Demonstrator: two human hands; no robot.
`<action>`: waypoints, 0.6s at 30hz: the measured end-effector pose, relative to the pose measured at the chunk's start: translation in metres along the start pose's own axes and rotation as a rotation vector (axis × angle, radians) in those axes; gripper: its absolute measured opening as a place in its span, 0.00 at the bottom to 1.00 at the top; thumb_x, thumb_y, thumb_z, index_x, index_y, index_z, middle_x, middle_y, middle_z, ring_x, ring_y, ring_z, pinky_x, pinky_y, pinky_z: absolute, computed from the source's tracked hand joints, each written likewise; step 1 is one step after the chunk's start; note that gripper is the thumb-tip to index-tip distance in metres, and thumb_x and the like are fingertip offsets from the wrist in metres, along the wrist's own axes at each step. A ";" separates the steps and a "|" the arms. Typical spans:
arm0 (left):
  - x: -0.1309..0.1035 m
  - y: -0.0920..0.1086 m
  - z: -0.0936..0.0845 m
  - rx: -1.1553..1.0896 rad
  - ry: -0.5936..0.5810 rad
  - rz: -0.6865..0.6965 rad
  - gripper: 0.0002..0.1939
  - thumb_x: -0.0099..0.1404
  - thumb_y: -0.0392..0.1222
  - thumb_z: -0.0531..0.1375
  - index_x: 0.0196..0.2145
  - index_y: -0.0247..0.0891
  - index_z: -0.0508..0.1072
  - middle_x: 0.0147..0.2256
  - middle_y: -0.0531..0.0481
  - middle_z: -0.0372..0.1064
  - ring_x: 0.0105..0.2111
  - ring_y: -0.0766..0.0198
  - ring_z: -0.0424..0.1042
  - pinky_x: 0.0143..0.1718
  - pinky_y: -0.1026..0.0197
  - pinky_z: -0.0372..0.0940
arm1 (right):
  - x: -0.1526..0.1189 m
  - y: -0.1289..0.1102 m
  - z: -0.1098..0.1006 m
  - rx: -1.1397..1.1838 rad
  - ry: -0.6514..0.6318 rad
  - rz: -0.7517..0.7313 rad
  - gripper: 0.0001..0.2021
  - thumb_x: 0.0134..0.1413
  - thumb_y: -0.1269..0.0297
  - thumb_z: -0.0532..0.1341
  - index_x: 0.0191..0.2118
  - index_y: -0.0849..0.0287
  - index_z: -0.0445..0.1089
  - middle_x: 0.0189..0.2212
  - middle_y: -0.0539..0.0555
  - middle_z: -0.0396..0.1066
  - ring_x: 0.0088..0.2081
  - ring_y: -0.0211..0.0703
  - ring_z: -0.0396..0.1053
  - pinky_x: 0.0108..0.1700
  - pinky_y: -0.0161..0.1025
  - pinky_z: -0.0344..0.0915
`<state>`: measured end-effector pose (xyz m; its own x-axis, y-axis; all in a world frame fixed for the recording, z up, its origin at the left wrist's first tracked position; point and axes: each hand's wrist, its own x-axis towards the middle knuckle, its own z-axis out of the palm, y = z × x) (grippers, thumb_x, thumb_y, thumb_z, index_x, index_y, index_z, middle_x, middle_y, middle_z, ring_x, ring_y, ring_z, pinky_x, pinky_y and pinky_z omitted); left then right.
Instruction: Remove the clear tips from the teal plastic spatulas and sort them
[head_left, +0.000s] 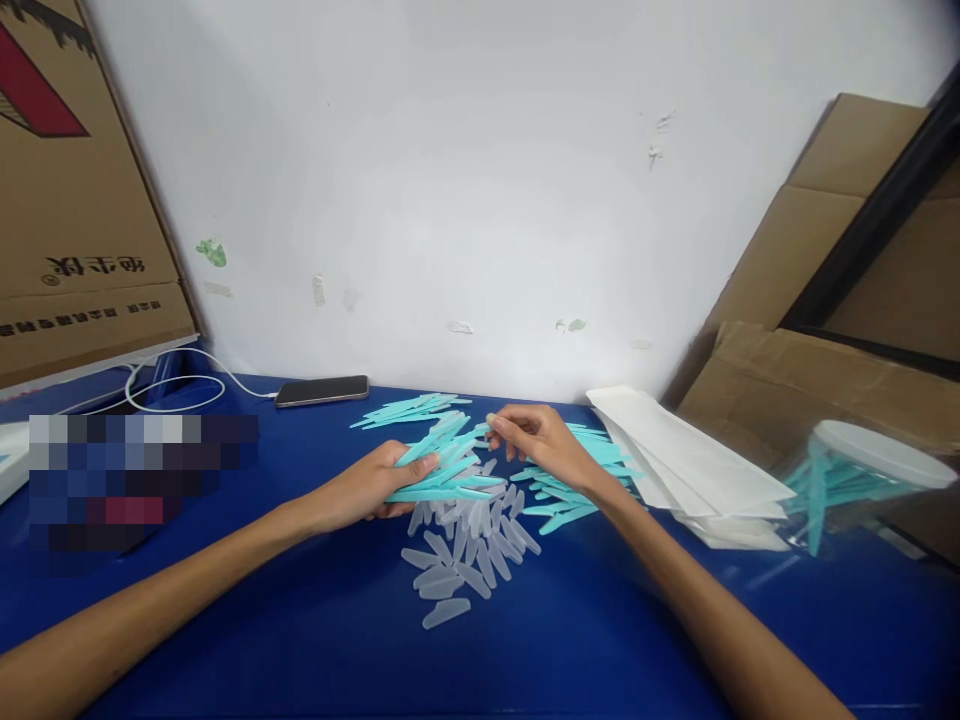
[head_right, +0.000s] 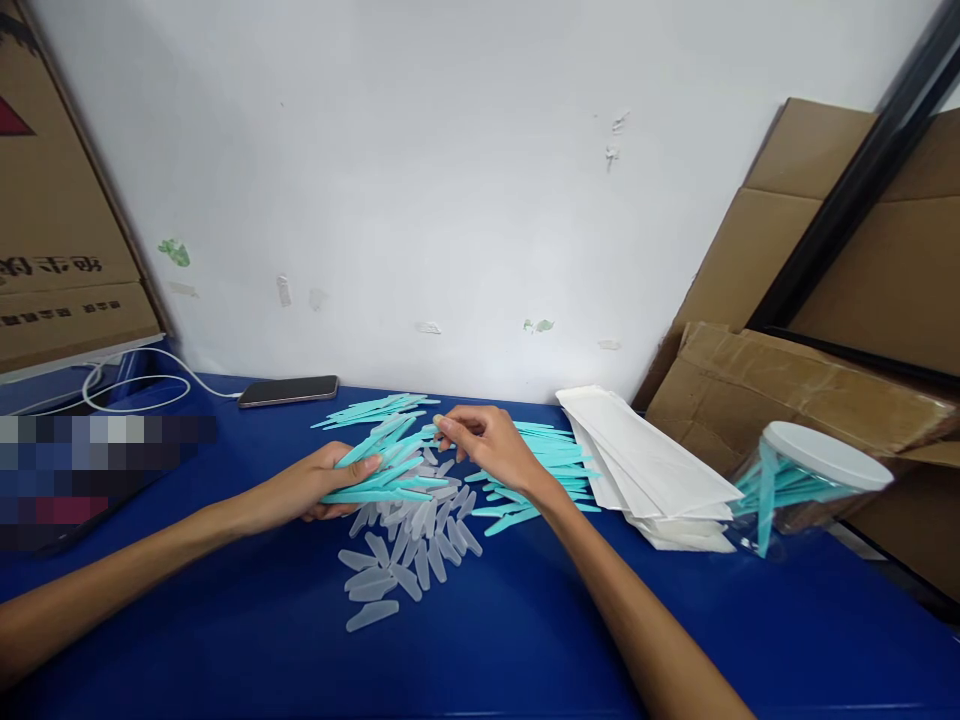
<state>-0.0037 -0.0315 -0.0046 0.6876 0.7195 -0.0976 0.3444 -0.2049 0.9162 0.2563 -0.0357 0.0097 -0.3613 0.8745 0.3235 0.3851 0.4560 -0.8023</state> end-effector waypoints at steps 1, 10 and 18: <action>0.001 -0.001 0.000 0.003 0.003 0.003 0.31 0.68 0.65 0.51 0.19 0.38 0.61 0.14 0.57 0.54 0.13 0.72 0.49 0.14 0.66 0.47 | 0.000 0.000 -0.002 -0.009 -0.002 -0.007 0.21 0.62 0.46 0.58 0.31 0.60 0.74 0.30 0.54 0.76 0.26 0.37 0.68 0.28 0.34 0.63; 0.002 0.002 -0.009 -0.089 0.151 -0.105 0.30 0.65 0.69 0.52 0.29 0.37 0.70 0.17 0.58 0.52 0.15 0.71 0.46 0.15 0.66 0.42 | 0.004 0.011 -0.040 -0.064 0.182 0.066 0.21 0.57 0.46 0.61 0.35 0.60 0.79 0.33 0.56 0.77 0.24 0.37 0.64 0.26 0.35 0.61; 0.001 0.002 -0.005 -0.047 0.207 -0.100 0.31 0.64 0.70 0.52 0.32 0.36 0.73 0.17 0.58 0.51 0.16 0.71 0.48 0.15 0.67 0.43 | 0.001 0.009 -0.001 -0.104 -0.210 0.038 0.22 0.60 0.45 0.58 0.38 0.59 0.79 0.33 0.54 0.76 0.31 0.40 0.67 0.31 0.35 0.60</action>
<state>-0.0056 -0.0280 -0.0011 0.5044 0.8562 -0.1116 0.3705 -0.0979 0.9237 0.2606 -0.0306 0.0032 -0.5091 0.8430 0.1739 0.4835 0.4472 -0.7525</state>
